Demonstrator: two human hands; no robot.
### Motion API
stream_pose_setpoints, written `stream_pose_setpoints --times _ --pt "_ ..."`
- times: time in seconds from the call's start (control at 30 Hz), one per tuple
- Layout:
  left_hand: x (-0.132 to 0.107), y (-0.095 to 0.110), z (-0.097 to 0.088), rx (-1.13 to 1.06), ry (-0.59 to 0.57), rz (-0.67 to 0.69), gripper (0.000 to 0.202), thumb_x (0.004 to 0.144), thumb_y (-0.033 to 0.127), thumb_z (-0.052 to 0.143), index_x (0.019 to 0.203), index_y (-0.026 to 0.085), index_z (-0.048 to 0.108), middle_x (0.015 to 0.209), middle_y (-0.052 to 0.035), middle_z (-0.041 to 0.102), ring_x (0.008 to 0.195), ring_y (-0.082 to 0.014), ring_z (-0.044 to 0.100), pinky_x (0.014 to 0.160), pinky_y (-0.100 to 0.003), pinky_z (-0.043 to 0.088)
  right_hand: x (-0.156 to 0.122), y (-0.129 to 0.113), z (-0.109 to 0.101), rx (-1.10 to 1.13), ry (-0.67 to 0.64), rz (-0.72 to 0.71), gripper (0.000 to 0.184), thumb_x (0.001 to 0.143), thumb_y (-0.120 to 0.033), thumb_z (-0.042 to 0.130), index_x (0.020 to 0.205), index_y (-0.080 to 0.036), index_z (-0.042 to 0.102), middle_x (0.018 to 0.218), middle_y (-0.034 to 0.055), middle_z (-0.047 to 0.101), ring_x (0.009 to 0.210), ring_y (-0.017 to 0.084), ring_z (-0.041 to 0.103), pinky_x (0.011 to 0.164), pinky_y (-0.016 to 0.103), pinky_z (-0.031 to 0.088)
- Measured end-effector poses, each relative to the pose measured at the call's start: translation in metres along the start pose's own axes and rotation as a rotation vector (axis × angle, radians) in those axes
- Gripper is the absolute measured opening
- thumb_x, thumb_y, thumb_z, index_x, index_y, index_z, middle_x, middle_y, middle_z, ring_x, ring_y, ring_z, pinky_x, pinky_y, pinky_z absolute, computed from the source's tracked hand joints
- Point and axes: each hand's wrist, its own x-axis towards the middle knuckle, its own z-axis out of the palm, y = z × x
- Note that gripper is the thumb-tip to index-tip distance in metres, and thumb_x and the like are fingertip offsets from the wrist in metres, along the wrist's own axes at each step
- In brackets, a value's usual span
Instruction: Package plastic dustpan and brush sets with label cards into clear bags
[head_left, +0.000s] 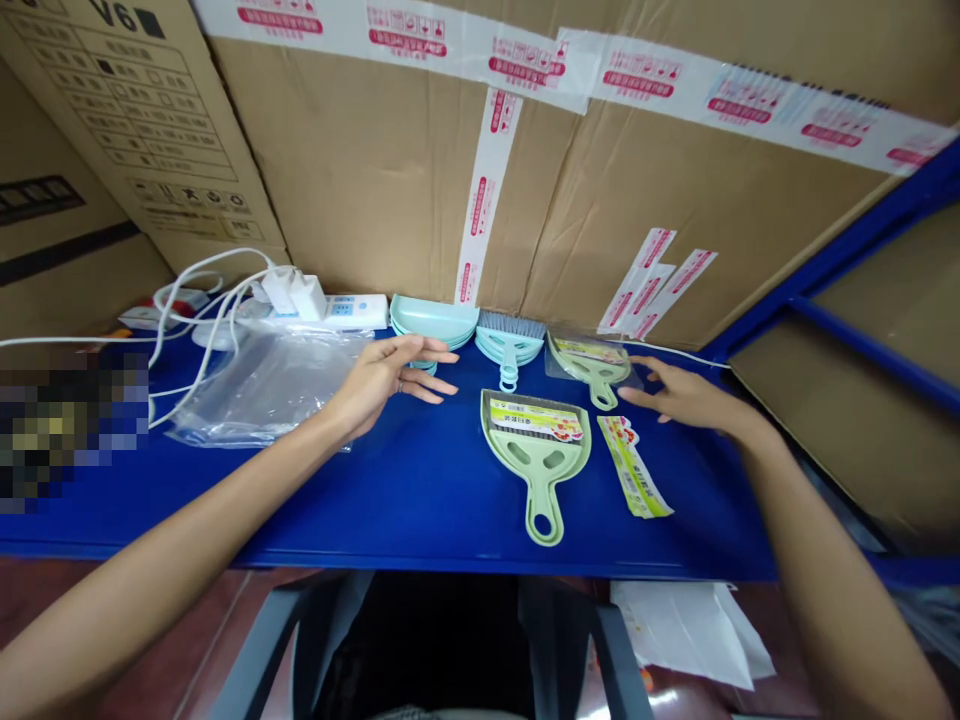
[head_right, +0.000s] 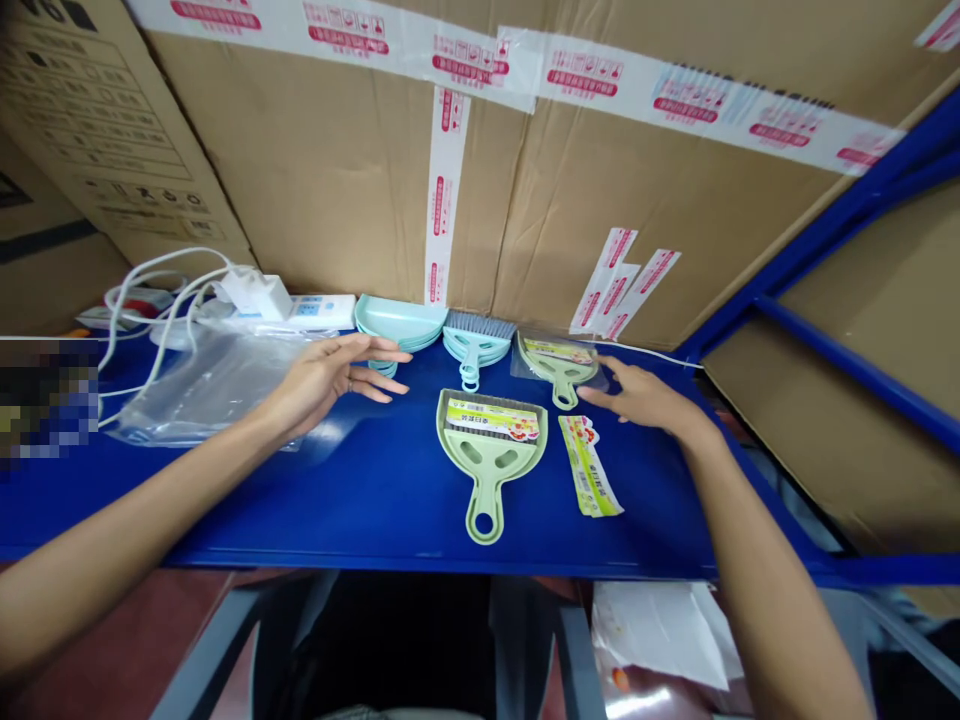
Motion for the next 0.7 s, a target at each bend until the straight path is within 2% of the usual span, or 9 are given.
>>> stream_pose_setpoints --times 0.1,0.17,0.27,0.43,0.57,0.7 --pt "-0.002 -0.001 0.002 0.010 -0.006 -0.004 0.034 0.101 0.042 0.067 0.111 0.010 0.074 0.128 -0.0235 0.077 0.081 -0.0310 0.083 0.064 -0.035 0.069 -0.004 0.020 0.012 0.217 -0.008 -0.019 0.098 0.070 -0.051 0.090 0.157 -0.024 0.053 0.134 0.0187 0.071 0.070 0.024 0.075 0.069 0.043 0.068" --pt "-0.002 -0.002 0.003 0.007 -0.001 0.000 0.035 0.100 0.043 0.068 0.110 0.010 0.074 0.127 -0.0239 0.077 0.080 -0.0302 0.083 0.063 -0.034 0.068 0.004 0.026 0.020 0.313 0.043 -0.031 0.093 0.067 -0.043 0.092 0.151 -0.020 0.058 0.132 0.0199 0.071 0.074 0.024 0.076 0.070 0.042 0.068" --pt "0.000 -0.003 0.003 0.004 0.004 0.005 0.036 0.099 0.045 0.070 0.108 0.010 0.074 0.125 -0.0246 0.077 0.078 -0.0297 0.083 0.061 -0.033 0.068 0.017 0.024 0.028 0.327 0.126 -0.096 0.079 0.070 -0.039 0.089 0.142 -0.016 0.065 0.121 0.0182 0.075 0.073 0.024 0.076 0.067 0.040 0.065" --pt "0.001 -0.003 0.002 0.018 0.010 0.006 0.035 0.100 0.043 0.069 0.108 0.009 0.073 0.126 -0.0247 0.077 0.079 -0.0304 0.083 0.062 -0.035 0.068 0.026 0.012 0.038 0.061 0.220 -0.167 0.059 0.083 -0.040 0.080 0.136 -0.014 0.072 0.086 0.0093 0.078 0.068 0.025 0.072 0.078 0.042 0.061" --pt "0.001 -0.004 0.002 0.056 0.002 0.009 0.034 0.101 0.042 0.066 0.108 0.010 0.073 0.126 -0.0243 0.077 0.079 -0.0297 0.083 0.062 -0.034 0.068 0.030 0.005 0.044 -0.123 0.327 -0.247 0.048 0.086 -0.036 0.078 0.129 -0.014 0.077 0.098 0.0136 0.078 0.082 0.028 0.072 0.087 0.041 0.057" --pt "0.002 -0.009 0.002 0.061 -0.017 0.020 0.036 0.100 0.044 0.066 0.108 0.010 0.074 0.125 -0.0242 0.077 0.078 -0.0289 0.082 0.061 -0.035 0.067 0.035 0.000 0.049 -0.201 0.347 -0.251 0.039 0.092 -0.036 0.072 0.125 -0.015 0.079 0.105 0.0150 0.076 0.084 0.027 0.070 0.086 0.039 0.055"
